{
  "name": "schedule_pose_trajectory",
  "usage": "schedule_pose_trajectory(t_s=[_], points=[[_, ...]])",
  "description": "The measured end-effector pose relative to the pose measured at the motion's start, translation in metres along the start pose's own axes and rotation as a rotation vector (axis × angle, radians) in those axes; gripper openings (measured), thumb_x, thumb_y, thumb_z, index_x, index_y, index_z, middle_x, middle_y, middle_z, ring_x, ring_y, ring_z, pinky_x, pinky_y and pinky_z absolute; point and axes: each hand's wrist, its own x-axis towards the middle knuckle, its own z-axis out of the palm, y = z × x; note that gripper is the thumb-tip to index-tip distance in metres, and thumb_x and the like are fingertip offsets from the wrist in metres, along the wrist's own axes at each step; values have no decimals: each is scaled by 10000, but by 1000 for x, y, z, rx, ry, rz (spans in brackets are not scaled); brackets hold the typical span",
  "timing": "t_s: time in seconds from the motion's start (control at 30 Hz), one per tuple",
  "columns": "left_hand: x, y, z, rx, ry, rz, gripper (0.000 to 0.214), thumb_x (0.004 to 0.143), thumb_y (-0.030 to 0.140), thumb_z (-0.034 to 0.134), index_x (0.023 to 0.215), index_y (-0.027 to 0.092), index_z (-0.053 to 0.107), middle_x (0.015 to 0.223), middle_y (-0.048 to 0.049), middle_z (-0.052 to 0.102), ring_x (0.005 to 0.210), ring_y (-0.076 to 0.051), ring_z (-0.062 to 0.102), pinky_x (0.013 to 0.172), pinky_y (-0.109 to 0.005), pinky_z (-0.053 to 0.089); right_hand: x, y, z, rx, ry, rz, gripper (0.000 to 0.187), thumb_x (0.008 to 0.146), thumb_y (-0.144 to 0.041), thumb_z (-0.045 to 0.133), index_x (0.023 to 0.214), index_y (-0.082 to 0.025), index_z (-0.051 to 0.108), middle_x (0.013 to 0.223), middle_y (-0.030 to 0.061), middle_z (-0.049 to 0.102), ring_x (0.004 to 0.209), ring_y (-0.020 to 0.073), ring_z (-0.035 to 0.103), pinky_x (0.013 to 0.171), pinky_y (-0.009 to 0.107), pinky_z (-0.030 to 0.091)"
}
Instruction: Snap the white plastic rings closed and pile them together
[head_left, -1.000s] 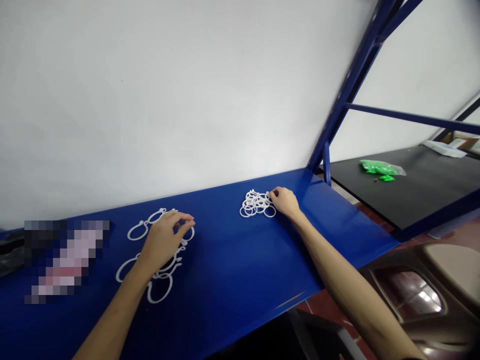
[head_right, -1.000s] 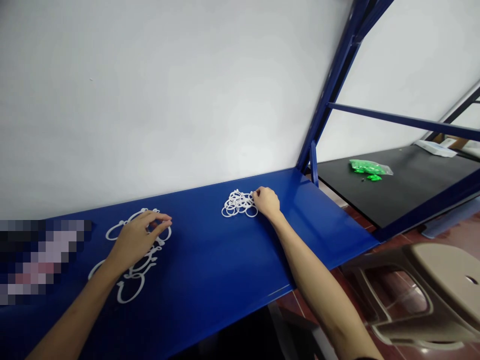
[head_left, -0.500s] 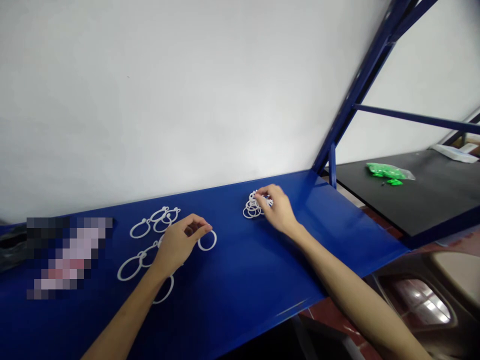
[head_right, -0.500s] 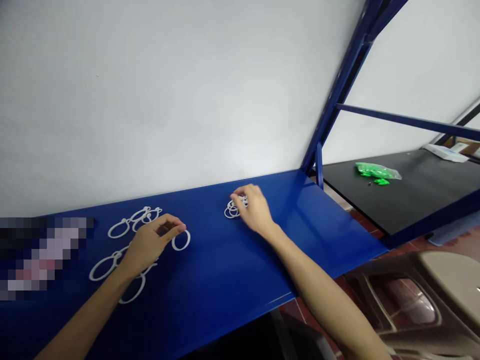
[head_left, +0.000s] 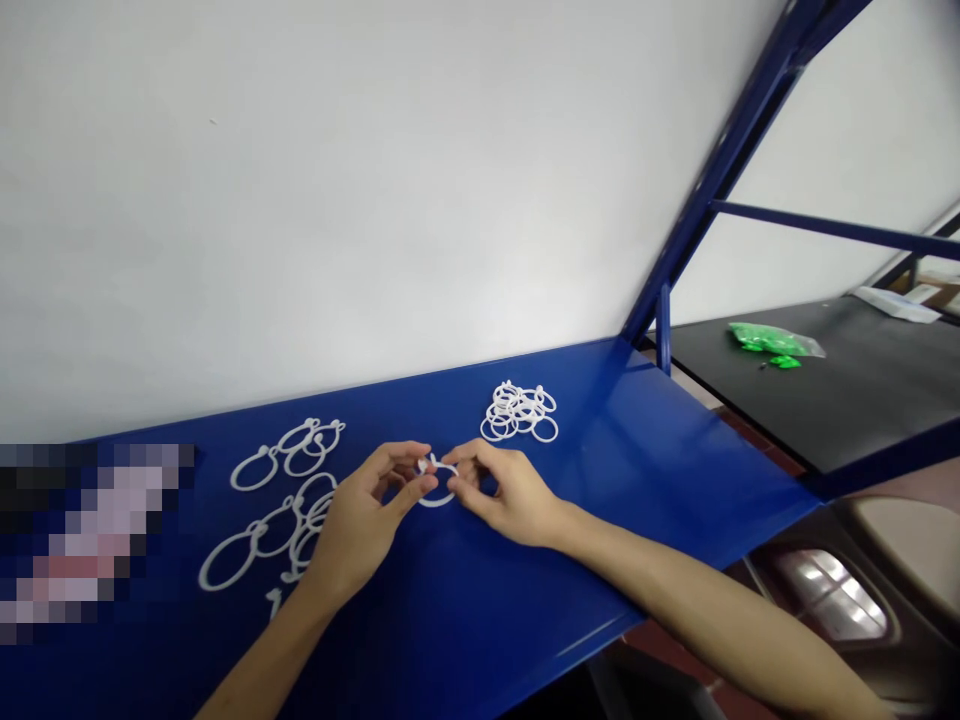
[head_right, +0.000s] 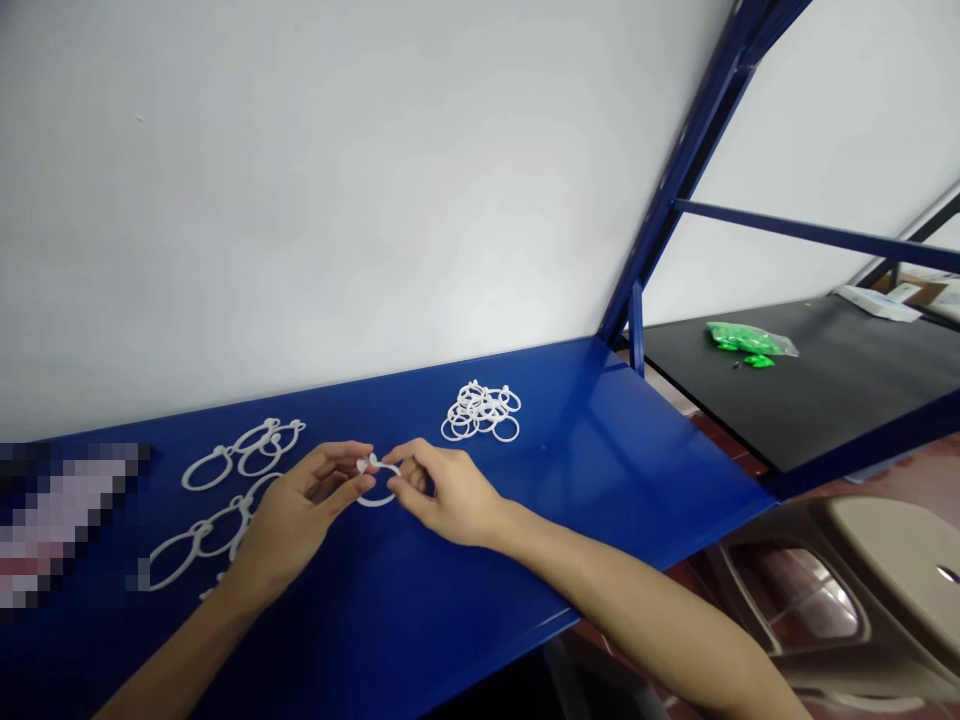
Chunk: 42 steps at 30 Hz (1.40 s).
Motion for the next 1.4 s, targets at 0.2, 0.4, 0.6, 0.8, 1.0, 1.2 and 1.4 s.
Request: schedule_pose_trajectory(t_s=[0.2,0.4,0.6,0.8,1.0,1.2,1.4], points=[[-1,2,1,-24,-14,-49,459,760,565,710,1066,222,707,1017,-74,785,998,-263,731,923,-391,571,0,0,0,-49,-24,-91,135,958,-213,595,1074,-165,643,869,27,638,726,118,594,674,235,490],[-7,6,2,209,31,57,343,821,513,659,1079,295,722,927,1,801,874,-233,764,825,-337,607,1,-1,-5,-84,-40,-151,115,985,-186,554,1019,-169,662,879,37,644,782,133,607,725,249,504],[-12,1,9,374,102,295,273,892,466,595,1038,310,765,940,21,799,827,-199,769,796,-290,620,-1,2,-7,-139,-88,-203,167,1016,-179,489,1034,-167,654,931,61,671,829,145,622,769,259,523],[-11,-11,10,440,97,431,307,938,402,554,1161,280,726,1016,9,790,858,-182,764,807,-266,613,-2,5,-6,-259,-159,-272,237,1043,-196,411,1038,-167,647,924,66,654,862,163,606,804,272,519],[-8,-9,10,432,17,349,397,906,419,586,1281,299,640,1027,17,788,928,-192,749,889,-307,587,2,12,-5,-352,-110,-224,221,1046,-241,420,1072,-176,629,935,63,628,830,157,604,766,269,522],[3,-4,-15,627,-115,264,470,911,350,466,1370,272,537,1251,-34,692,1173,-242,629,1039,-430,489,17,25,-45,-567,117,-48,156,1017,-217,497,1059,-187,644,1043,81,619,919,169,617,840,294,516],[22,-20,-64,830,-173,172,458,754,286,495,1175,234,669,1252,-77,664,1229,-318,566,1078,-509,424,21,42,-91,-826,166,290,115,976,-195,571,1005,-178,681,1009,77,630,838,163,609,759,268,479]])
